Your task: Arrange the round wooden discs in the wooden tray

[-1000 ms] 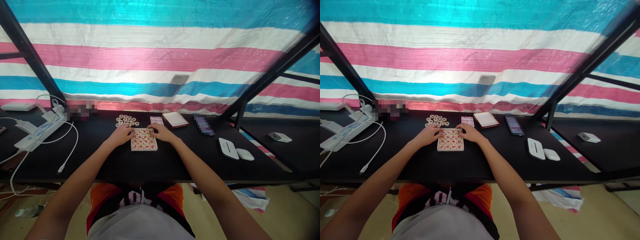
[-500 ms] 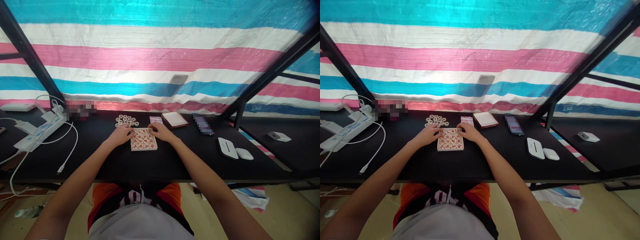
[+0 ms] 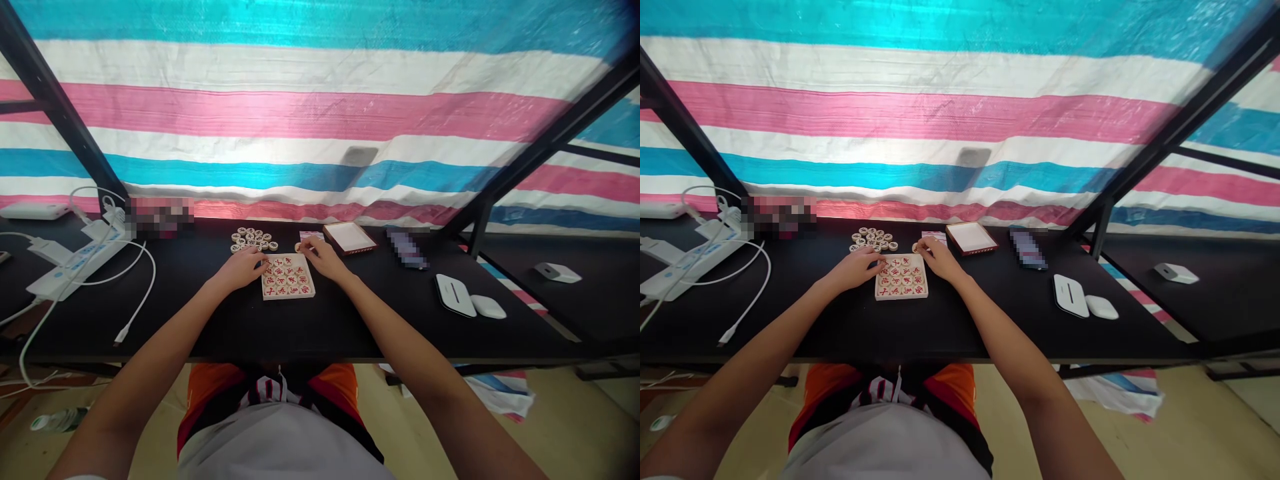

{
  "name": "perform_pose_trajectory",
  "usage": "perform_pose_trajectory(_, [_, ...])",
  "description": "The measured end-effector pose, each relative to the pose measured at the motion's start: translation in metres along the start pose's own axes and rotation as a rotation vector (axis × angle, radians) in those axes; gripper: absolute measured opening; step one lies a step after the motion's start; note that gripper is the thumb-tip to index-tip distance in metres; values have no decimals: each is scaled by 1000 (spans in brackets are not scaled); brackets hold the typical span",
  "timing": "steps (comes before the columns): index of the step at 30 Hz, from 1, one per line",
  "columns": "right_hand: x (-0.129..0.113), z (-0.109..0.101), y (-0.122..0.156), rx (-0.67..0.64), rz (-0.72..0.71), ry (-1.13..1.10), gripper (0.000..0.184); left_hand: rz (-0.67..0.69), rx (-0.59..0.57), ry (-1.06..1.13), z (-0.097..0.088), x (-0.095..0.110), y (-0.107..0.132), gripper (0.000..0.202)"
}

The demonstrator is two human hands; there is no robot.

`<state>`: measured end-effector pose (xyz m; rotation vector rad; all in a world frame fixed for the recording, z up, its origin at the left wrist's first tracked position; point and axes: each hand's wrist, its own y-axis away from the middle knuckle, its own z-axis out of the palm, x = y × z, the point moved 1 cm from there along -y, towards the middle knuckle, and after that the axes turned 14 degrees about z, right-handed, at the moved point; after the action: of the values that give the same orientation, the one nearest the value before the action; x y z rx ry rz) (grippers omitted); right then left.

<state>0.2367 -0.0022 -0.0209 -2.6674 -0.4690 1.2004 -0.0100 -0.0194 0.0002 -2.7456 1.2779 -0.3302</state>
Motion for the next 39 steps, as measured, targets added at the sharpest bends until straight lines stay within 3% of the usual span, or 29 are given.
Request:
perform_pose_trajectory(6, [6, 3, -3, 47, 136, -128, 17, 20, -16, 65, -2, -1, 1, 40])
perform_pose_trajectory(10, [9, 2, -3, -1, 191, -105, 21, 49, -35, 129, -3, 0, 2, 42])
perform_pose_trajectory(15, [10, 3, -5, -117, 122, 39, 30, 46, -22, 152, -5, 4, 2, 37])
perform_pose_trajectory(22, [5, 0, -2, -126, 123, 189, 33, -66, -75, 169, -2, 4, 2, 35])
perform_pose_trajectory(27, [6, 1, -3, -124, 138, 211, 31, -109, -105, 81, -3, 3, 1, 41])
perform_pose_trajectory(32, [22, 6, -6, -109, 85, 252, 31, -185, -166, 38, -1, 0, 1, 61])
perform_pose_trajectory(39, [33, 9, -7, -132, 8, 239, 60, -266, -157, 36, -5, -4, 2, 65])
